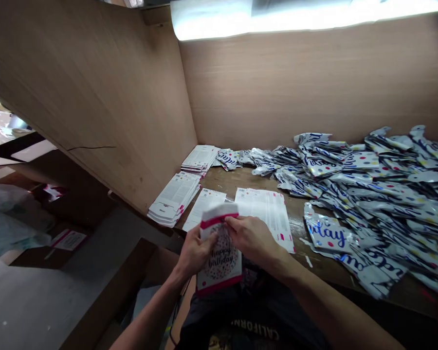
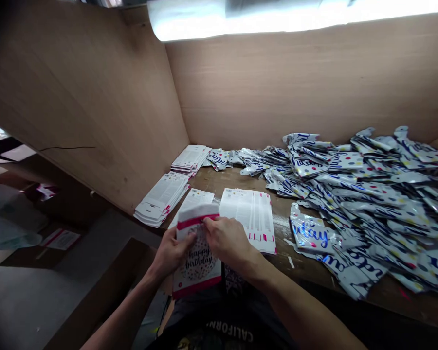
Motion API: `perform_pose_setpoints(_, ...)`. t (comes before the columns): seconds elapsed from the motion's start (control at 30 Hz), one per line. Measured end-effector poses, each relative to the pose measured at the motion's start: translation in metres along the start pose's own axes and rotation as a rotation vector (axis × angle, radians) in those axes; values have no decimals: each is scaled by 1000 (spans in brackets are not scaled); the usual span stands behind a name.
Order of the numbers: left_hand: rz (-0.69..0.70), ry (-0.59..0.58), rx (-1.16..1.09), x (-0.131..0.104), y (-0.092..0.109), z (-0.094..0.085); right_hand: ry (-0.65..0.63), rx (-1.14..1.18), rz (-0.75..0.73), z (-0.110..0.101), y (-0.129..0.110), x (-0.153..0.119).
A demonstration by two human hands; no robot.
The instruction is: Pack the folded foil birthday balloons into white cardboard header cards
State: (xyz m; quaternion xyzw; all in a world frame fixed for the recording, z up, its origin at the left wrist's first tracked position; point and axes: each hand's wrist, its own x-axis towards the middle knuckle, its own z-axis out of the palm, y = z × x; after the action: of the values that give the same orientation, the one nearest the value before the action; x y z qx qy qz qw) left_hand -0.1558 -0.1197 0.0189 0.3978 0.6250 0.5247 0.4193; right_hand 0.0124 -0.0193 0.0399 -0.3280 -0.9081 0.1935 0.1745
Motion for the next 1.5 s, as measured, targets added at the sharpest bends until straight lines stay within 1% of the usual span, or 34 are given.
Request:
perform_pose_setpoints(0.07, 4, -36, 22, -1, -4, 2, -26, -32, 33, 2, 2, -1)
perform_pose_setpoints(0.1, -10, -44, -2, -2, -6, 3, -39, -11, 41, 2, 5, -1)
perform_pose_setpoints(0.2, -80, -27, -143, -2, -7, 5, -64, 149, 50, -4, 16, -6)
perform_pose_setpoints(0.3, -105, -42, -225, -4, -4, 5, -3, 239, 64, -13, 23, -10)
perform_pose_setpoints(0.37, -117, -58, -239, -6, -1, 6, 49, 231, 59, -17, 22, -12)
perform_pose_setpoints(0.47, -132, -84, -210, -11, 0, 7, 64, 176, 58, -20, 17, -15)
perform_pose_setpoints(0.57, -143, -157, -169, -16, -5, 11, 22, 90, 108, -16, 14, -18)
perform_pose_setpoints(0.7, -34, -254, -2, -18, -17, 23, -82, 56, 214, -6, 20, -24)
perform_pose_setpoints(0.73, -21, -269, 17, -17, -19, 26, -99, 69, 228, -7, 24, -27)
perform_pose_setpoints(0.8, -55, -267, -19, -15, -23, 29, -118, 151, 227, -15, 35, -39)
perform_pose_setpoints(0.87, -106, -190, -123, -11, -24, 28, -133, 366, 204, -31, 47, -54)
perform_pose_setpoints(0.93, -158, -108, -276, -8, -23, 26, -105, 687, 197, -44, 58, -68)
perform_pose_setpoints(0.97, -200, -92, -379, -8, -22, 25, -53, 843, 199, -48, 62, -73)
perform_pose_setpoints(1.03, -341, -131, -622, -9, -20, 28, 103, 1039, 239, -45, 65, -76)
perform_pose_setpoints(1.1, -461, -184, -794, -15, -18, 35, 221, 1060, 290, -31, 63, -72)
perform_pose_setpoints(1.13, -492, -192, -864, -19, -17, 39, 243, 1028, 305, -23, 60, -68)
perform_pose_setpoints(1.17, -506, -188, -935, -24, -16, 44, 248, 985, 304, -14, 56, -63)
perform_pose_setpoints(1.23, -530, -168, -1090, -33, -14, 53, 237, 906, 254, 0, 48, -54)
perform_pose_setpoints(1.3, -593, -147, -1248, -39, -13, 60, 231, 881, 195, 7, 41, -48)
perform_pose_setpoints(1.37, -642, -124, -1337, -43, -11, 64, 237, 899, 157, 6, 37, -46)
perform_pose_setpoints(1.43, -650, -105, -1385, -48, -9, 67, 222, 906, 112, -5, 37, -49)
perform_pose_setpoints(1.5, -630, -135, -1363, -55, -9, 68, 132, 904, 47, -21, 41, -57)
